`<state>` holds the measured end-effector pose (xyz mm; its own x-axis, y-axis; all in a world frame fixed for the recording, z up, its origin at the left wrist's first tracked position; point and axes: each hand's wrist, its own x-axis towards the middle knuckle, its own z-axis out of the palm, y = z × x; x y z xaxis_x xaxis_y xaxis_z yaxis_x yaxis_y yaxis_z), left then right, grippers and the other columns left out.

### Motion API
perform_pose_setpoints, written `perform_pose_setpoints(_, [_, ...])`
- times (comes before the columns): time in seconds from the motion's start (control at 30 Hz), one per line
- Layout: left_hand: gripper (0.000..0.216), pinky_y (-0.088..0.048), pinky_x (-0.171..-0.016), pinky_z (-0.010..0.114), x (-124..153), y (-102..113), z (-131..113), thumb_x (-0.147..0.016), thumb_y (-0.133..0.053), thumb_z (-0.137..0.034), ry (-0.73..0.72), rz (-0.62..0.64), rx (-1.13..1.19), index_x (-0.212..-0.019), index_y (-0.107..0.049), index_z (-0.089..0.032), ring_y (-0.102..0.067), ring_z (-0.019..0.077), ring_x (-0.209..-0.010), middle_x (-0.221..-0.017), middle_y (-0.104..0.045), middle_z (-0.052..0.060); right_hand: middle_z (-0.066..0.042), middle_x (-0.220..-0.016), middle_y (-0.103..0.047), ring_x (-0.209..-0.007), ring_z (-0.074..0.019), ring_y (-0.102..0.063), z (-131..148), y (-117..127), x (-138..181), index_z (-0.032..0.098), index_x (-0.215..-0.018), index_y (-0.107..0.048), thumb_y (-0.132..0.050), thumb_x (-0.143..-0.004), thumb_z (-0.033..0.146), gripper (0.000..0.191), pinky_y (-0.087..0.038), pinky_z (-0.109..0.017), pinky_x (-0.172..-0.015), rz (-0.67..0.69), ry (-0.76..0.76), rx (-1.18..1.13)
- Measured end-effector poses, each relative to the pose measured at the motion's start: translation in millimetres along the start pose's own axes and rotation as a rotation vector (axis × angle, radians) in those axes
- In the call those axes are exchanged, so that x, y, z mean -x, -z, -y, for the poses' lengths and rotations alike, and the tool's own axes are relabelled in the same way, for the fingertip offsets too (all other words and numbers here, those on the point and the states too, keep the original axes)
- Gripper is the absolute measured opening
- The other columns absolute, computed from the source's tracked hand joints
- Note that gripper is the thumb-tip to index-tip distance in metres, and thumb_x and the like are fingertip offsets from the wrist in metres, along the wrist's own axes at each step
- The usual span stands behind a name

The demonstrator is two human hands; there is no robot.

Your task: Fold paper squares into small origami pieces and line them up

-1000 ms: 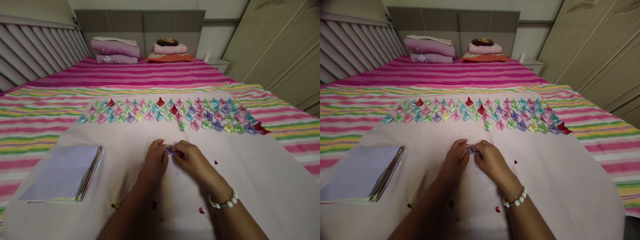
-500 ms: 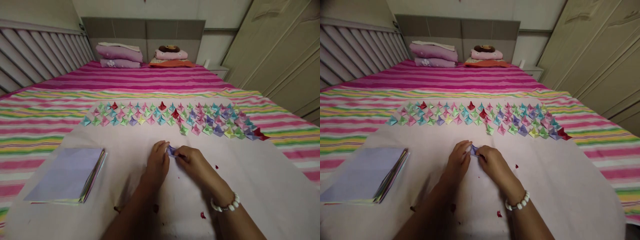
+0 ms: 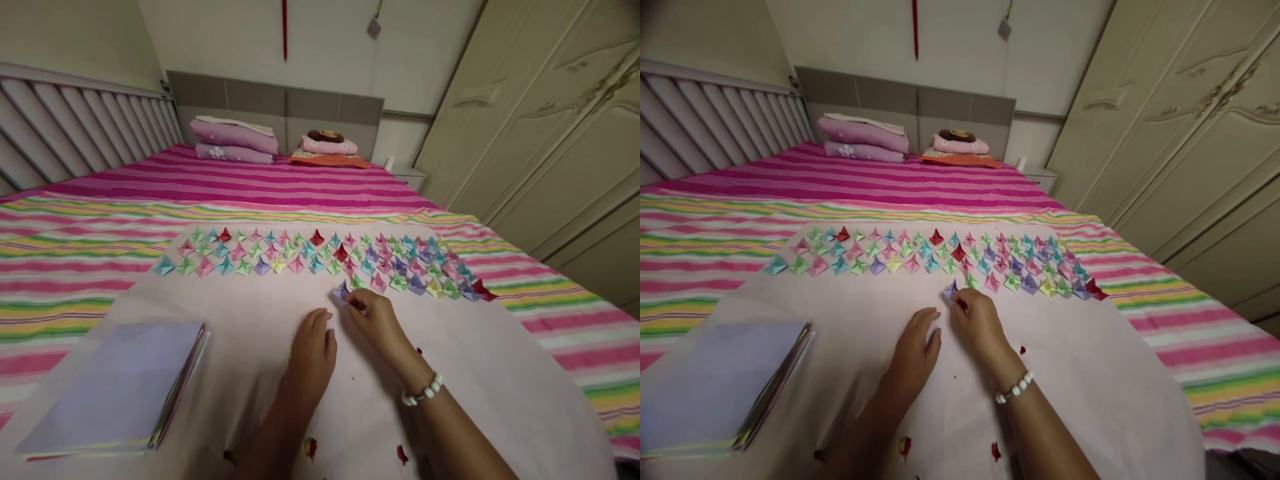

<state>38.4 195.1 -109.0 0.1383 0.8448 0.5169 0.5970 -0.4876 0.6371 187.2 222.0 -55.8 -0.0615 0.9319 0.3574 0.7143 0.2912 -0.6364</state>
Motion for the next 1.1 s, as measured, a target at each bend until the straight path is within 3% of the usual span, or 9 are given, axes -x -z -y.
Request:
perform_pose_setpoints(0.27, [0.03, -0.05, -0.095, 0.043, 0, -2, 3, -0.081, -0.046, -0.005, -0.018, 0.018, -0.016, -0.107, -0.058, -0.015, -0.059, 0.0226, -0.109, -0.112, -0.062, 0.012, -0.003, -0.067, -0.065, -0.061, -0.0168, -0.056, -11, -11, -22, 0.017, -0.071, -0.064, -0.05, -0.069, 0.004, 0.019, -0.039, -0.025, -0.058, 0.007, -0.017, 0.109])
perform_pose_setpoints(0.47, [0.029, -0.051, -0.095, 0.044, 0, -2, 4, -0.081, -0.047, -0.005, -0.025, 0.022, -0.037, -0.106, -0.059, -0.015, -0.059, 0.0232, -0.109, -0.112, -0.063, 0.013, -0.004, -0.076, -0.067, -0.067, -0.017, -0.058, -8, -10, -17, 0.018, -0.081, -0.067, -0.048, -0.07, 0.004, 0.026, -0.042, -0.025, -0.062, 0.02, -0.009, 0.114])
perform_pose_setpoints(0.67, [0.03, -0.051, -0.094, 0.043, 0, -2, 3, -0.081, -0.047, -0.006, -0.026, 0.003, -0.01, -0.106, -0.059, -0.017, -0.059, 0.0225, -0.108, -0.112, -0.063, 0.011, -0.004, -0.076, -0.064, -0.061, -0.0159, -0.056, -30, 5, -10, 0.017, -0.095, -0.066, -0.054, -0.076, 0.02, 0.022, -0.045, -0.027, -0.059, -0.185, -0.108, 0.063])
perform_pose_setpoints(0.83, [0.029, -0.051, -0.094, 0.043, -1, -1, 2, -0.081, -0.047, -0.005, -0.024, 0.017, -0.027, -0.104, -0.059, -0.016, -0.059, 0.0224, -0.108, -0.111, -0.063, 0.011, -0.002, -0.072, -0.062, -0.059, -0.0157, -0.055, -42, 7, -11, 0.018, -0.096, -0.067, -0.063, -0.073, 0.025, 0.024, -0.043, -0.027, -0.056, -0.142, -0.121, 0.084])
perform_pose_setpoints(1.0, [0.029, -0.051, -0.094, 0.043, -1, -1, 4, -0.08, -0.047, -0.006, -0.036, 0.01, -0.039, -0.104, -0.059, -0.017, -0.06, 0.0227, -0.107, -0.11, -0.063, 0.01, -0.001, -0.062, -0.061, -0.057, -0.0159, -0.055, -38, 2, -15, 0.017, -0.078, -0.066, -0.06, -0.075, 0.023, 0.009, -0.039, -0.025, -0.054, -0.123, -0.148, 0.093])
perform_pose_setpoints(1.1, [0.029, -0.051, -0.094, 0.043, -1, -2, 5, -0.08, -0.047, -0.006, -0.039, 0.016, -0.041, -0.104, -0.06, -0.016, -0.06, 0.023, -0.107, -0.11, -0.063, 0.011, -0.002, -0.061, -0.062, -0.056, -0.0161, -0.055, -37, 0, -17, 0.017, -0.072, -0.064, -0.058, -0.076, 0.022, 0.009, -0.038, -0.025, -0.054, -0.132, -0.169, 0.088])
